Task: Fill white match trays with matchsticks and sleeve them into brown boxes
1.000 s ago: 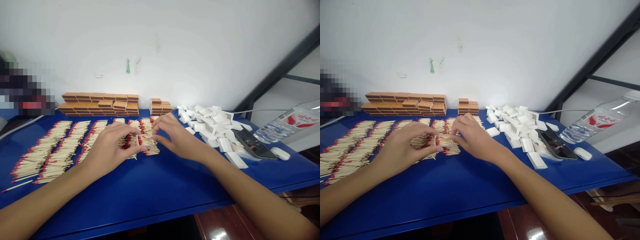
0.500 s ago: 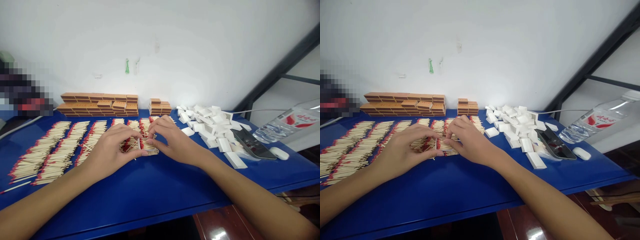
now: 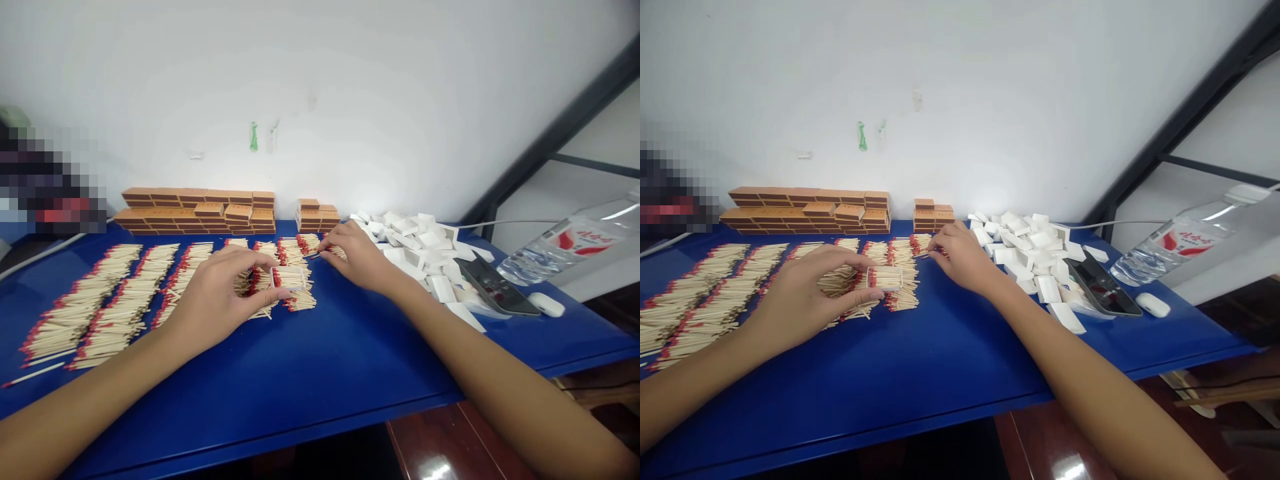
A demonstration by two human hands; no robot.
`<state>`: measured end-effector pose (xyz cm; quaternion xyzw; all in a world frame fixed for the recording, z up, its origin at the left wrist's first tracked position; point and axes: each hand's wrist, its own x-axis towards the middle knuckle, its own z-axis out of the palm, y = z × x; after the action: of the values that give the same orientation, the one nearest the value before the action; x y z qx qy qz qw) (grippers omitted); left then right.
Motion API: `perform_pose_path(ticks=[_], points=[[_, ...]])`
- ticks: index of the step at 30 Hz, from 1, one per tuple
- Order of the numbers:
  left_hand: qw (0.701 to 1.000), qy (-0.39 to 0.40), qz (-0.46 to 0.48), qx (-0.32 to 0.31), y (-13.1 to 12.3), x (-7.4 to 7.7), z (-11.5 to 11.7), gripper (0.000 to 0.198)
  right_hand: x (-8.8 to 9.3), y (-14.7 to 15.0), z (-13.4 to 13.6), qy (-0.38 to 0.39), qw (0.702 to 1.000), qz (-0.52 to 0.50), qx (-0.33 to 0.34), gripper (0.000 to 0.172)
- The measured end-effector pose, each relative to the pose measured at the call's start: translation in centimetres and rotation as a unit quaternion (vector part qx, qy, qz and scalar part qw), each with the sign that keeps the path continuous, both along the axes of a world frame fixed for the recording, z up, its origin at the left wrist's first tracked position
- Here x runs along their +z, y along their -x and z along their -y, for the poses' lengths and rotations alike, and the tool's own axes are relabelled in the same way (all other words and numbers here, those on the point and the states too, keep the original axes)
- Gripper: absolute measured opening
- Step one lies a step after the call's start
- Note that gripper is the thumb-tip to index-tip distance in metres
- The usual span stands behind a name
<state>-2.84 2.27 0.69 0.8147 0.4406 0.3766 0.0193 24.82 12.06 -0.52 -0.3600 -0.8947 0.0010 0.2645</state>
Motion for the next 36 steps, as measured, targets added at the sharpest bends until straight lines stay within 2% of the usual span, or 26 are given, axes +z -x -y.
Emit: perform_pose_path(ticks=[4,11,15,18,26,30,33,36], points=[[1.000,0.008,0.001,-0.002,-0.1,0.2,0.0,0.036,-0.9,-0.4,-1.2,0.019,0.999,0.026,-0.007,0.009],[1.000,0.000,0.010,-0.009,-0.1,0.2,0.2,0.037,-1.0,0.5,-0.8,0.041,0.999,0.034,0.008,0.009],[1.000,0.004,0.010,-0.014,-0.1,0.2,0.2,0.037,-1.1,0.8,-0.8,0.031,0.999,0.023,0.007,0.006],[1.000,0.001,0.000,-0.008,-0.1,0.2,0.2,0.036,-1.2,0.8,-0.9,0.023,0.999,0.024,0.009,0.010],[1.000,-0.009,-0.005,-0.002,-0.1,0.0,0.0,0.037,-1.3,0.6,-1.2,0.023,0.999,0.045,-0.013,0.011],[1.000,0.004,-0.002,-0.005,-0.1,0.0,0.1,0.038,-0.5,0.2,-0.8,0.010,0.998,0.061,-0.018,0.014],[1.000,0.005,0.001,-0.005,-0.1,0.0,0.1,0.039,0.7,0.3,0.4,0.001,1.000,0.021,-0.013,0.011],[1.000,0.006,0.003,0.000,-0.2,0.0,0.2,0.042,1.8,1.1,2.2,0.010,0.999,-0.033,0.024,0.009]])
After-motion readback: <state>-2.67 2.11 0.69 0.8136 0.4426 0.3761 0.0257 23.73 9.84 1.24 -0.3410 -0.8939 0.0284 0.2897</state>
